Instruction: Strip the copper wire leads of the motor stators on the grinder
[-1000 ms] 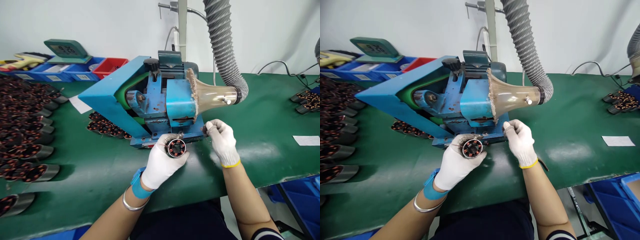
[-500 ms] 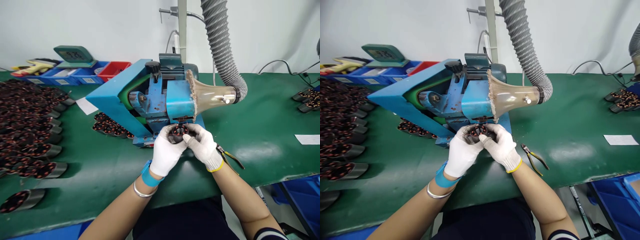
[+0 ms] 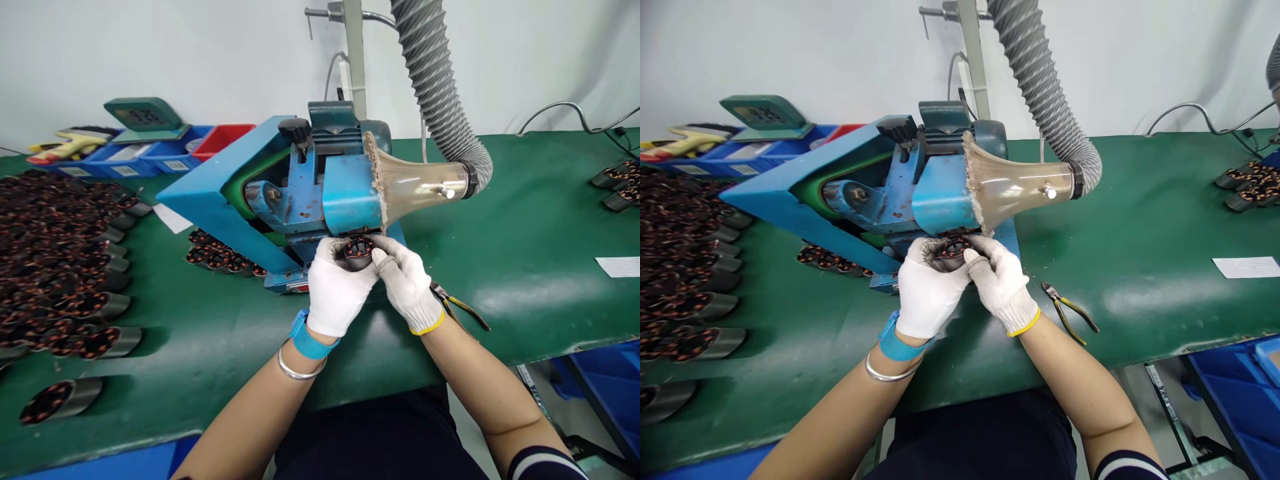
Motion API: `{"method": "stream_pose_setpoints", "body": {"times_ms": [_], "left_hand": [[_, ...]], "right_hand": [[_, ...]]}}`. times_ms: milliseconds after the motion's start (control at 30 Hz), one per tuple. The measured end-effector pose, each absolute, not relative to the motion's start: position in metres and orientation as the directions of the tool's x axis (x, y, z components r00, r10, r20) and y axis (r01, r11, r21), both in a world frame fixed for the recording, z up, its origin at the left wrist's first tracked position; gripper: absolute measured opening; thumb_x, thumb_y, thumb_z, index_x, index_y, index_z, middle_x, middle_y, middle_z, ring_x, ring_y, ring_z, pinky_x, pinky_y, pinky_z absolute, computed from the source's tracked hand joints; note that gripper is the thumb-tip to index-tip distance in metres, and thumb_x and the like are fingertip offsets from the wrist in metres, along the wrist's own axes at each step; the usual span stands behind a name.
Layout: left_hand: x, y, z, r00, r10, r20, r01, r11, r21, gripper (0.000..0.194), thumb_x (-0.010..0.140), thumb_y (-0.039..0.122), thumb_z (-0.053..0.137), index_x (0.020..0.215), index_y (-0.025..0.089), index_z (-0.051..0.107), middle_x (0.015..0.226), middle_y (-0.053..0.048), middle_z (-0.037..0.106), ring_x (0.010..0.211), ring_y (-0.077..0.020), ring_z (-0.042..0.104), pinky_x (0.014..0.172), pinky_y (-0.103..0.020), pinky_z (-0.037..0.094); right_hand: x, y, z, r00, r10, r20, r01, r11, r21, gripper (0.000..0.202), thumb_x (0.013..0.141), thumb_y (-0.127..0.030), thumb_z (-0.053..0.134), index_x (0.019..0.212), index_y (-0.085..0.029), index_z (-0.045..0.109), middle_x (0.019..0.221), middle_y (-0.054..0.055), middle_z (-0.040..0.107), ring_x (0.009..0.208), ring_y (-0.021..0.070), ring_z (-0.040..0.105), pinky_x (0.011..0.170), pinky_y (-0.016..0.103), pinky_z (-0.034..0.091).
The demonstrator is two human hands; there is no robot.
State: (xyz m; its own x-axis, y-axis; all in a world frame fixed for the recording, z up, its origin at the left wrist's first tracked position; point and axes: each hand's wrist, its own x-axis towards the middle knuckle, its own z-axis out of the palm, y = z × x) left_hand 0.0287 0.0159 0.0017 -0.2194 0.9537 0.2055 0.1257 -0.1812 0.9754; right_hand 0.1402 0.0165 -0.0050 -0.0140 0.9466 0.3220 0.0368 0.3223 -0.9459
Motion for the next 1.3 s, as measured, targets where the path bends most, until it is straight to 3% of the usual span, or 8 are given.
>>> {"method": "stream_pose_setpoints", "body": {"times_ms": [167,433,700,800,900,1033,1200,1300], "left_hand": [[0.029,0.014,0.006,-0.241,0.941,0.238,0.282,-0.167,0.945,0.042,0.059,0.036,0.079,0.087,0.018,0.053,0.083,-0.004,0.069,0.079,-0.0202,0.067,0.069,-0.029,0.053],[0.027,0.015,0.004,-0.208,0.939,0.273,0.363,-0.185,0.913,0.042,0.062,0.039,0.077,0.092,0.019,0.055,0.086,-0.005,0.069,0.083,-0.0218,0.067,0.072,-0.031,0.052],[0.013,-0.014,-0.015,-0.138,0.911,0.388,0.331,-0.326,0.885,0.042,0.065,0.034,0.077,0.097,0.020,0.052,0.087,-0.002,0.064,0.083,-0.0184,0.065,0.076,-0.031,0.053],[0.007,-0.015,-0.025,-0.020,0.921,0.389,0.250,-0.372,0.894,0.042,0.066,0.031,0.077,0.098,0.021,0.051,0.090,-0.002,0.063,0.084,-0.0180,0.064,0.076,-0.031,0.053],[0.005,-0.013,-0.030,0.007,0.933,0.360,0.248,-0.351,0.903,0.048,0.065,0.029,0.078,0.103,0.021,0.051,0.097,-0.003,0.063,0.089,-0.0184,0.063,0.081,-0.031,0.052],[0.008,-0.012,-0.026,-0.070,0.950,0.306,0.251,-0.280,0.927,0.052,0.060,0.028,0.081,0.100,0.021,0.049,0.090,0.000,0.062,0.082,-0.0159,0.063,0.077,-0.029,0.052],[0.012,-0.006,-0.018,-0.230,0.955,0.188,0.096,-0.170,0.981,0.055,0.053,0.031,0.082,0.097,0.017,0.052,0.093,-0.005,0.066,0.087,-0.0206,0.066,0.082,-0.035,0.055],[0.011,-0.003,-0.016,-0.251,0.956,0.150,-0.014,-0.158,0.987,0.059,0.050,0.031,0.082,0.100,0.015,0.055,0.101,-0.009,0.068,0.093,-0.0232,0.067,0.086,-0.037,0.055]], "right_hand": [[0.141,0.015,-0.008,-0.013,0.947,0.320,-0.008,0.320,-0.948,0.033,0.089,-0.038,0.051,0.111,-0.016,0.064,0.110,0.006,0.069,0.104,0.0197,0.063,0.095,0.033,0.050],[0.137,0.017,-0.018,0.065,0.960,0.271,-0.040,0.274,-0.961,0.037,0.087,-0.043,0.052,0.110,-0.016,0.063,0.108,0.007,0.069,0.103,0.0203,0.064,0.093,0.033,0.052],[0.142,-0.004,-0.008,-0.079,0.935,0.346,0.055,0.351,-0.935,0.025,0.087,-0.037,0.054,0.100,-0.019,0.066,0.100,0.006,0.065,0.094,0.0195,0.063,0.086,0.033,0.052],[0.141,-0.005,-0.006,-0.024,0.978,0.209,0.050,0.210,-0.976,0.021,0.085,-0.039,0.057,0.086,-0.020,0.065,0.082,0.003,0.064,0.075,0.0169,0.062,0.070,0.030,0.053],[0.144,0.004,-0.011,0.091,0.994,0.065,-0.095,0.074,-0.993,0.023,0.083,-0.043,0.057,0.079,-0.020,0.061,0.069,0.001,0.062,0.062,0.0143,0.057,0.057,0.027,0.049],[0.153,0.017,-0.016,0.255,0.966,0.037,-0.205,0.092,-0.974,0.028,0.083,-0.048,0.057,0.085,-0.020,0.060,0.077,0.002,0.065,0.071,0.0152,0.060,0.065,0.028,0.052],[0.144,0.005,-0.014,-0.091,0.996,-0.017,-0.038,-0.021,-0.999,0.034,0.083,-0.045,0.060,0.104,-0.018,0.063,0.097,0.006,0.068,0.086,0.0180,0.064,0.078,0.031,0.054],[0.135,-0.002,-0.015,-0.201,0.978,0.048,-0.145,0.019,-0.989,0.048,0.079,-0.042,0.066,0.119,-0.017,0.055,0.113,0.008,0.065,0.101,0.0209,0.062,0.087,0.034,0.053]]}}
